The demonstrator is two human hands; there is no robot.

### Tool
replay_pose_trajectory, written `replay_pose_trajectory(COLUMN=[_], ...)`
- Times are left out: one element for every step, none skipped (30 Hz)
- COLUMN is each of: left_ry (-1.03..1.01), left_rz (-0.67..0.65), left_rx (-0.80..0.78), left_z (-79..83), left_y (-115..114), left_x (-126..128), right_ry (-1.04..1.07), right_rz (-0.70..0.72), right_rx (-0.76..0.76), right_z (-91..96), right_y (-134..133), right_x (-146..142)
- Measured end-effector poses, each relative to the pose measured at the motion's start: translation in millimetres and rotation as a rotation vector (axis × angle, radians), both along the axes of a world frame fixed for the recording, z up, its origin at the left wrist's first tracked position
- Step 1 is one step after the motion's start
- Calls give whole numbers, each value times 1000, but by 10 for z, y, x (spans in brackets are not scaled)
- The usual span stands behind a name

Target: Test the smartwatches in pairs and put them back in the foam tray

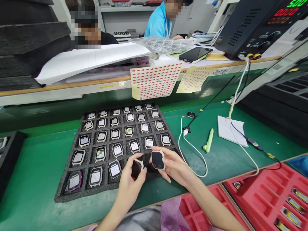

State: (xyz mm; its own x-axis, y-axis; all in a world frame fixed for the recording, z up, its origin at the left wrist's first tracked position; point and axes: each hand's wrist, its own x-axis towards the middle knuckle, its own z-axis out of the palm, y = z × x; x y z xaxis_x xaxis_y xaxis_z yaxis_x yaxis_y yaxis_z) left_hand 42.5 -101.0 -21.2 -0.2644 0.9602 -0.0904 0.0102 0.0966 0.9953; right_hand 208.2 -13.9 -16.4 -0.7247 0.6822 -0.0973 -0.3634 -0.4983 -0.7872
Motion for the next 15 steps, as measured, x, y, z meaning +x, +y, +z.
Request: replay_pose_trajectory(left_ry=[37,60,74,86,94,97,95,89,82,78,76,77,79,80,79], left_rz=[-4,-13,-23,-25,-26,-25,-23,-23,-24,-27,-28,-28,-30,-31,-33], left_rx=[13,20,21,22,21,19,15,11,7,4,2,0,1,4,7], left_z=[-25,-52,-81,-109,-134,-155,-171,-181,-186,-187,-186,-183,-181,-178,-174], left_y=[-9,-16,-21,-24,-24,-22,-19,-15,-11,-8,-7,-6,-8,-10,-13], left_x=[4,8,14,20,27,32,36,38,40,40,41,41,42,43,42], right_ry=[1,0,-1,-1,2,8,13,15,13,10,6,3,2,1,-1], right_rz=[5,10,14,15,16,17,18,19,20,22,22,18,14,7,0], right_rx=[-4,-8,-10,-11,-11,-12,-14,-16,-19,-22,-23,-22,-18,-13,-8], right_z=[-6,-12,-18,-24,-28,-31,-33,-34,-36,-38,-42,-46,-52,-58,-63], right_y=[-5,-8,-10,-11,-11,-10,-8,-7,-6,-6,-6,-6,-7,-9,-10], right_x=[-2,-3,-4,-4,-4,-4,-3,-3,-4,-5,-7,-9,-12,-15,-18])
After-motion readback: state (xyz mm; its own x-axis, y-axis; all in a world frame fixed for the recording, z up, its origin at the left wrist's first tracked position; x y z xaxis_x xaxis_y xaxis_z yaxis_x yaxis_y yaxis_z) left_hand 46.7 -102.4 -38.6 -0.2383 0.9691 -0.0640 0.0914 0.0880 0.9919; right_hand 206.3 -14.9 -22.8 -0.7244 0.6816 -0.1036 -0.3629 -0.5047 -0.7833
